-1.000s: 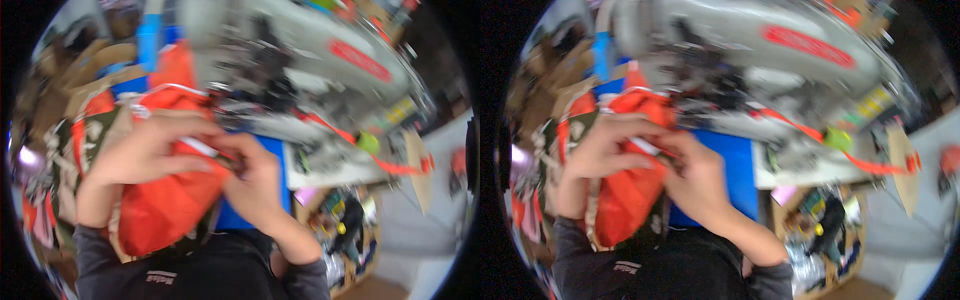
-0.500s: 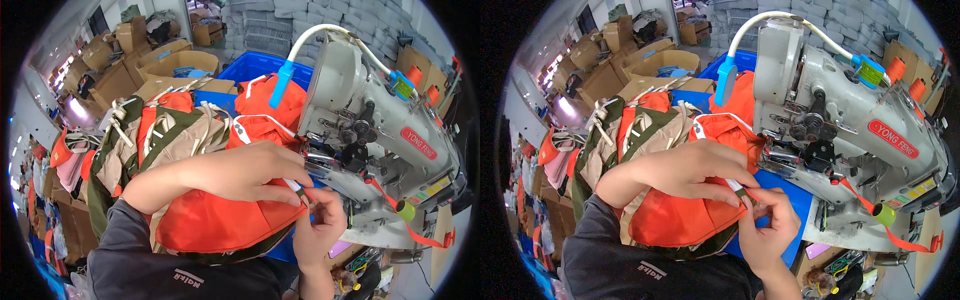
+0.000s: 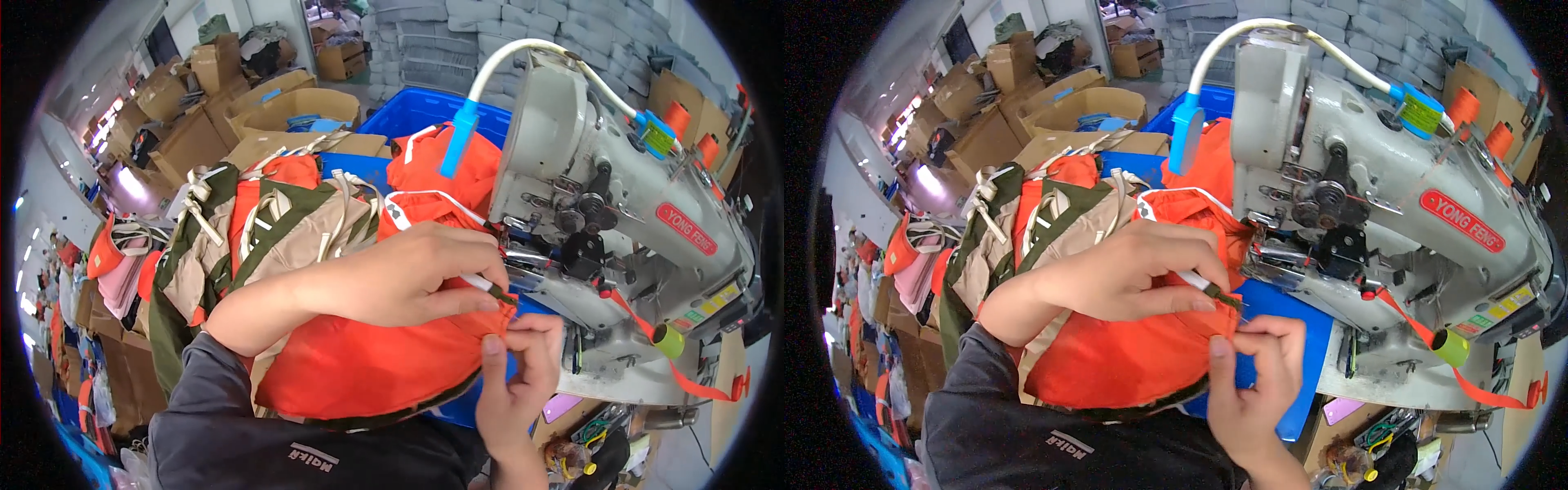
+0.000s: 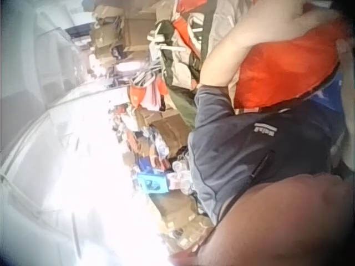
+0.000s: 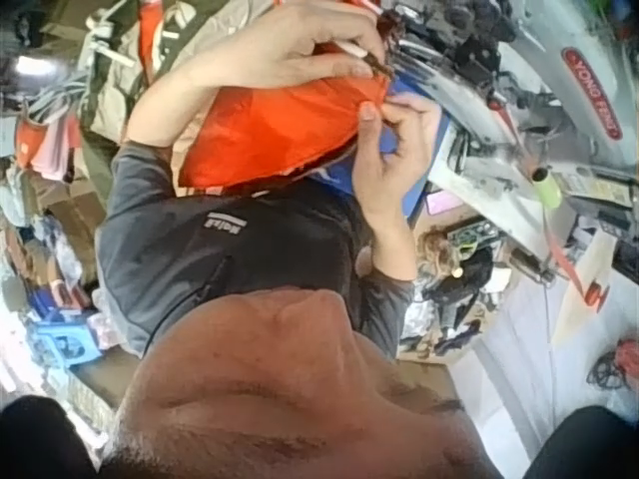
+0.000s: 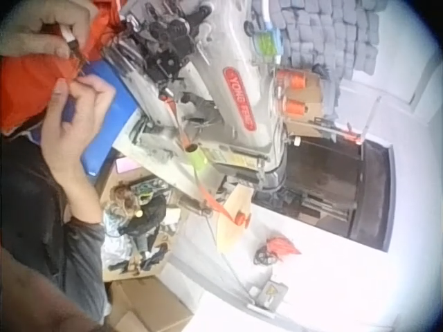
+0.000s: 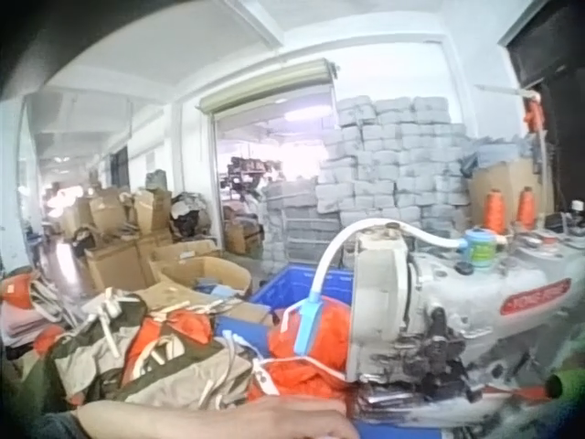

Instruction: Sewing together components of fabric bags using an industrial sewing machine.

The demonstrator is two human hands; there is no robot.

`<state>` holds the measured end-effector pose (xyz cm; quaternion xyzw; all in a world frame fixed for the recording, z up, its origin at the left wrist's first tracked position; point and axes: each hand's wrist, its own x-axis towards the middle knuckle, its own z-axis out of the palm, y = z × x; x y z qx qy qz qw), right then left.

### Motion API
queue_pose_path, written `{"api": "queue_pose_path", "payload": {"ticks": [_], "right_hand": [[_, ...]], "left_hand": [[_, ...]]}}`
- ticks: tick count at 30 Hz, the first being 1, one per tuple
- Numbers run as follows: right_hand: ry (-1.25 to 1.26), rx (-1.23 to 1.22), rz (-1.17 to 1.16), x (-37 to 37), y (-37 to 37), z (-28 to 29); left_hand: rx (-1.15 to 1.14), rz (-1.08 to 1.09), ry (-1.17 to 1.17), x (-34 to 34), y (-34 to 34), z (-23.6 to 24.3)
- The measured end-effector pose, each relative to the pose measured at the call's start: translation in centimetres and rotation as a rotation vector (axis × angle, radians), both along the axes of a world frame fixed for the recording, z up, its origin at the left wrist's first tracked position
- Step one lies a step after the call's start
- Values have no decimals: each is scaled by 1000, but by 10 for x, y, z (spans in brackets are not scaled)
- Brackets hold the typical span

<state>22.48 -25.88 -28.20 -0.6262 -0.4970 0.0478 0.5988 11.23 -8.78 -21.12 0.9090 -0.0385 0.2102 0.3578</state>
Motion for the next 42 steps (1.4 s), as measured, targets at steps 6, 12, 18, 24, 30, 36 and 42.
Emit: {"api": "queue_pose_path", "payload": {"ticks": [6, 12, 18, 24, 30, 36, 42], "right_hand": [[-21, 67, 92, 0, -3, 4], [-55, 82, 75, -1, -1, -2], [-106, 117, 54, -2, -3, -4], [-129, 119, 67, -1, -4, -5], [218, 194, 79, -12, 3, 4], [124, 32, 170, 3, 1, 6], [32, 60, 133, 3, 2, 7]], "left_hand": [[-74, 16, -38, -4, -8, -4], [-46, 21, 6, -6, -13, 5], [-30, -46, 9, -5, -9, 5], [-69, -40, -9, -4, -9, 1], [-62, -29, -46, -4, -11, -6], [-62, -36, -79, -5, -14, -10], [-62, -113, -16, -6, -7, 0]]}}
